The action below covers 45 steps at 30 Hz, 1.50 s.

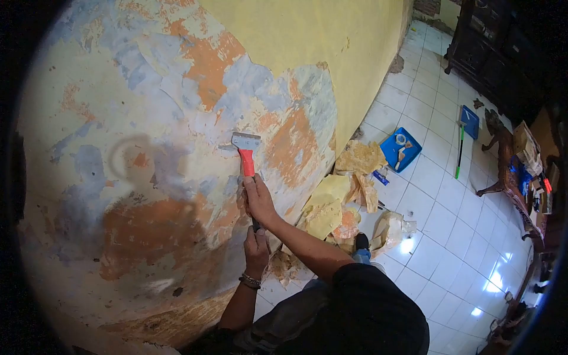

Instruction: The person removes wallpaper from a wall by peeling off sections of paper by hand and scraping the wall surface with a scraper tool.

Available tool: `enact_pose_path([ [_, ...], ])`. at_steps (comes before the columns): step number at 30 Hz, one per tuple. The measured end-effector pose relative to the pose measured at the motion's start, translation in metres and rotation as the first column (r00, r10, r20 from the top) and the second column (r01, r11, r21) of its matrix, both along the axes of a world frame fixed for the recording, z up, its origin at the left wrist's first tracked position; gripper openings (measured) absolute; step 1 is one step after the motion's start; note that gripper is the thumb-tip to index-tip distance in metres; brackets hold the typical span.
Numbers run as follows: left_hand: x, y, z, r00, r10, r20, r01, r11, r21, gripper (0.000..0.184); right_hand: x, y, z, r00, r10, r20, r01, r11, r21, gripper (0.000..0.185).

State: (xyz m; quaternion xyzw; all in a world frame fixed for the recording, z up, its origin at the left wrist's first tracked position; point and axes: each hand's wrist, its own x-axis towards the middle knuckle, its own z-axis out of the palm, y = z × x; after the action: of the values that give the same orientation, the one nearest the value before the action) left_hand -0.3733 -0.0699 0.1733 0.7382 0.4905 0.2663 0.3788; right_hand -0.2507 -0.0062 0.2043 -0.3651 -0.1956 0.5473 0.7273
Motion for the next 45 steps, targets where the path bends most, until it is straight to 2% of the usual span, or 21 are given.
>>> enact_pose_path([
  [1,-0.003,-0.005,-0.007,1.000,0.002,-0.002,-0.002,1.000,-0.001,0.032,-0.002,-0.004,-0.001,1.000,0.002,-0.002,-0.002,1.000,-0.001,0.030],
  [3,-0.002,-0.021,-0.022,0.991,0.024,0.132,-0.021,1.000,-0.017,0.036,-0.003,-0.016,-0.006,0.994,0.053,0.091,-0.048,0.997,-0.059,0.030],
  [4,-0.002,-0.034,-0.023,0.977,0.078,0.197,-0.038,0.979,-0.199,0.038,-0.006,-0.022,-0.010,0.992,0.087,0.090,-0.083,0.995,-0.052,0.030],
  [9,0.012,-0.020,-0.027,0.976,0.111,0.189,-0.067,0.973,-0.222,0.033,0.005,-0.013,-0.009,0.986,0.069,0.152,-0.058,0.995,-0.075,0.029],
  [11,0.019,-0.012,-0.026,0.965,0.127,0.230,-0.062,0.961,-0.269,0.031,0.011,-0.011,-0.014,0.989,0.092,0.115,-0.093,0.996,0.005,0.028],
  [15,0.025,-0.009,-0.041,0.964,0.127,0.234,-0.072,0.970,-0.231,0.035,-0.001,-0.034,-0.034,0.993,0.010,0.120,-0.019,0.997,0.068,0.026],
  [16,0.032,-0.008,-0.039,0.963,0.129,0.238,-0.073,0.970,-0.231,0.035,-0.001,-0.044,-0.040,0.988,0.061,0.145,-0.068,0.997,0.043,0.026],
  [18,0.043,-0.013,-0.031,0.926,0.161,0.343,-0.136,0.986,-0.095,0.040,0.007,-0.046,-0.039,0.974,0.152,0.166,-0.154,0.988,0.000,0.026],
  [22,0.030,-0.007,-0.058,0.938,0.133,0.320,-0.088,0.984,-0.152,0.041,0.009,-0.041,-0.036,0.974,0.164,0.159,-0.156,0.986,-0.059,0.028],
  [24,0.026,-0.009,-0.065,0.965,0.114,0.237,-0.070,0.980,-0.184,0.046,0.010,-0.044,-0.036,0.970,0.173,0.171,-0.162,0.984,-0.076,0.031],
  [28,0.027,-0.008,-0.065,0.976,0.103,0.192,-0.065,0.978,-0.197,0.045,0.012,-0.040,-0.038,0.969,0.164,0.186,-0.151,0.985,-0.081,0.032],
  [30,0.037,-0.010,-0.051,0.967,0.115,0.228,-0.105,0.993,-0.055,0.039,0.011,-0.040,-0.037,0.976,0.146,0.163,-0.139,0.989,-0.055,0.031],
  [34,0.061,0.006,0.000,0.929,0.084,0.360,-0.081,0.996,-0.024,0.043,0.020,-0.020,-0.026,0.977,0.076,0.198,-0.074,0.997,-0.018,0.032],
  [36,0.066,0.040,0.017,1.000,0.019,0.021,-0.020,0.998,0.055,0.035,0.040,0.000,0.005,0.994,-0.004,0.107,-0.001,0.999,0.052,0.033],
  [37,0.075,0.052,0.026,0.999,0.016,0.029,-0.018,0.998,0.064,0.035,0.051,0.010,0.013,0.993,-0.008,0.115,0.001,0.998,0.060,0.033],
  [39,0.090,0.066,0.042,0.989,-0.026,-0.145,0.023,0.999,-0.025,0.036,0.071,0.019,0.024,0.998,-0.047,0.029,0.043,0.992,0.118,0.031],
  [40,0.092,0.062,0.049,0.970,-0.056,-0.235,0.091,0.986,0.141,0.036,0.077,0.014,0.023,0.998,-0.045,0.035,0.041,0.992,0.122,0.031],
  [41,0.091,0.062,0.056,0.973,-0.051,-0.226,0.086,0.985,0.148,0.036,0.084,0.007,0.017,0.999,-0.039,0.030,0.036,0.995,0.095,0.031],
  [42,0.087,0.063,0.062,0.939,-0.017,-0.343,0.205,0.830,0.518,0.039,0.090,-0.001,0.011,0.999,-0.032,0.020,0.031,0.997,0.066,0.030],
  [43,0.081,0.064,0.068,0.897,0.065,-0.438,0.339,0.535,0.774,0.044,0.093,-0.013,0.003,0.995,-0.039,0.090,0.039,0.999,0.005,0.029],
  [45,0.073,0.074,0.100,0.822,0.173,-0.543,0.357,0.586,0.727,0.059,0.098,-0.042,-0.030,0.975,0.027,0.221,-0.004,0.995,-0.103,0.026],
])
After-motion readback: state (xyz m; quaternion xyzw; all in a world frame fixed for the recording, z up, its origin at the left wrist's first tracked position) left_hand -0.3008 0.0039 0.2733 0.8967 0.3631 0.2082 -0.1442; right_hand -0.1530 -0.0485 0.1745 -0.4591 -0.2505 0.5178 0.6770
